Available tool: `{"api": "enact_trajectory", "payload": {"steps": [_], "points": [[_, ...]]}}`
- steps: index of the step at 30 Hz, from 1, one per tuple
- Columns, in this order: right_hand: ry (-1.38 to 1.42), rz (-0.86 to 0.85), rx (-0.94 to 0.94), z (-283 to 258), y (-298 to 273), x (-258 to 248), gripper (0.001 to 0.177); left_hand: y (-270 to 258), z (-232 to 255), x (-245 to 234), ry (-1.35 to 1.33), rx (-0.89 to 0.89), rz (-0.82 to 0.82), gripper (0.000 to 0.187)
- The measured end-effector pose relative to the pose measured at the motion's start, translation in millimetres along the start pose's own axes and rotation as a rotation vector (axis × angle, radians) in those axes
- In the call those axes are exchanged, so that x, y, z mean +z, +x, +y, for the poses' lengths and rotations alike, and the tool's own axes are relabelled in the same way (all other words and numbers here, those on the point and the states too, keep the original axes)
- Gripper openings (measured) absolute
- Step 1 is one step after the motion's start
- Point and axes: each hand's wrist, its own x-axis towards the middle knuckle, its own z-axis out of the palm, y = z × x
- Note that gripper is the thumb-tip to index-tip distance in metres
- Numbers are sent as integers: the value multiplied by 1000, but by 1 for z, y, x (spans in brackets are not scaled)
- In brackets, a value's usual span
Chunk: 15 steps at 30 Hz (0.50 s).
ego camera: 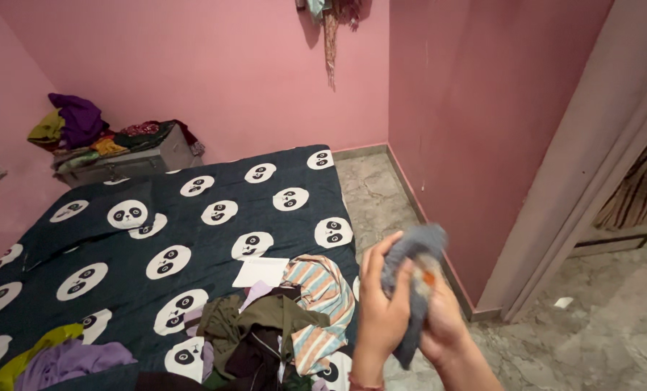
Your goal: The person picks up a phone charger and a small blue case, walks to a wall socket, and plugs in the charger. They then connect the cable to the blue case and place it on the floor. The person returns to the desk, unplugs the charger, and places the charger and cable on the desk.
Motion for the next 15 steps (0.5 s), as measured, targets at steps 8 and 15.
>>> {"api": "enact_trajectory", "payload": {"steps": [8, 15], "points": [[-98, 52, -21, 0, 4, 5, 42, 21, -9, 12, 51, -341, 67, 26], [-4, -11, 3, -7, 2, 23, 49, 38, -16, -1, -203, -256, -40, 25]]}}
